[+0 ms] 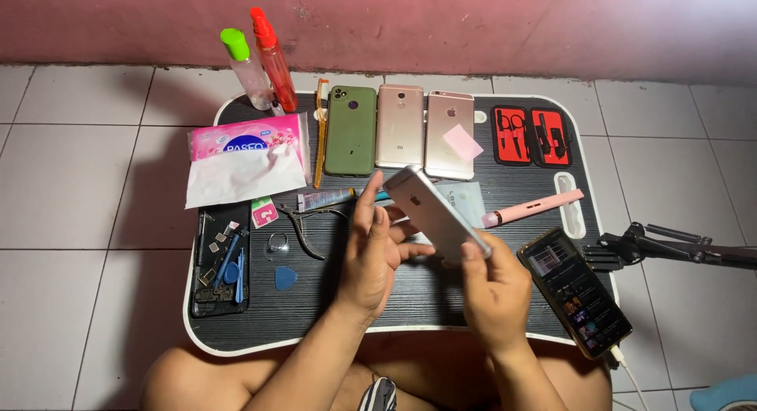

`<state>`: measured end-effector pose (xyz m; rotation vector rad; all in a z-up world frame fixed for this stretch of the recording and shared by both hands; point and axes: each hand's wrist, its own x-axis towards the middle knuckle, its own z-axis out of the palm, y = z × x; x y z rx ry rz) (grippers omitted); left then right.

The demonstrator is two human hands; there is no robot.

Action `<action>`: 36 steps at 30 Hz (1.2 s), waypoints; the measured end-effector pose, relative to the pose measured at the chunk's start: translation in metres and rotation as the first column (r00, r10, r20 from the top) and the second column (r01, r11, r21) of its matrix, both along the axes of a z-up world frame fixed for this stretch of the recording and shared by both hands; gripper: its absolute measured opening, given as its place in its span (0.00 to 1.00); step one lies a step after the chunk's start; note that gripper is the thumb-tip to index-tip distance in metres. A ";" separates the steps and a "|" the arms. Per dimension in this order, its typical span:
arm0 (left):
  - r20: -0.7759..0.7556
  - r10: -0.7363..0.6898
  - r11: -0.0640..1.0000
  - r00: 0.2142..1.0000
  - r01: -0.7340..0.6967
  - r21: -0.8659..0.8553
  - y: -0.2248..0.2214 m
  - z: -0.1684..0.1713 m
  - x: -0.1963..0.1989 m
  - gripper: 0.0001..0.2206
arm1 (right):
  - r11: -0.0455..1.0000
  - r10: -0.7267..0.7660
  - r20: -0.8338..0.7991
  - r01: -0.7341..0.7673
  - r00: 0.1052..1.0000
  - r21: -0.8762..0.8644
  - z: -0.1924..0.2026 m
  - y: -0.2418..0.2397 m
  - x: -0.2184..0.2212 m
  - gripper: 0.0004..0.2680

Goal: Cleaning and organizing multiple smartphones on a small table using wipes and repair tools

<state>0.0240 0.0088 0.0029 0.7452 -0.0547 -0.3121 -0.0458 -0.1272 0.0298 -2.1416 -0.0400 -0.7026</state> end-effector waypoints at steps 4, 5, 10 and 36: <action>-0.010 -0.014 0.998 1.000 0.015 0.058 0.005 0.010 -0.004 0.37 | 0.507 0.148 -0.359 0.241 0.921 0.827 0.002 -0.006 0.001 0.16; 0.004 -0.025 1.000 1.000 0.024 0.014 0.006 0.012 -0.005 0.38 | 0.421 0.215 -0.412 0.297 0.885 0.857 0.003 -0.009 0.001 0.17; 0.095 -0.022 0.983 0.995 0.038 -0.181 0.006 0.005 -0.014 0.43 | 0.408 0.339 -0.432 0.283 0.836 0.868 -0.004 -0.002 -0.009 0.18; 0.886 -0.035 0.636 0.463 -0.674 0.377 0.059 0.018 0.002 0.19 | 0.871 0.256 -0.230 -0.121 0.939 0.476 -0.026 0.007 0.019 0.15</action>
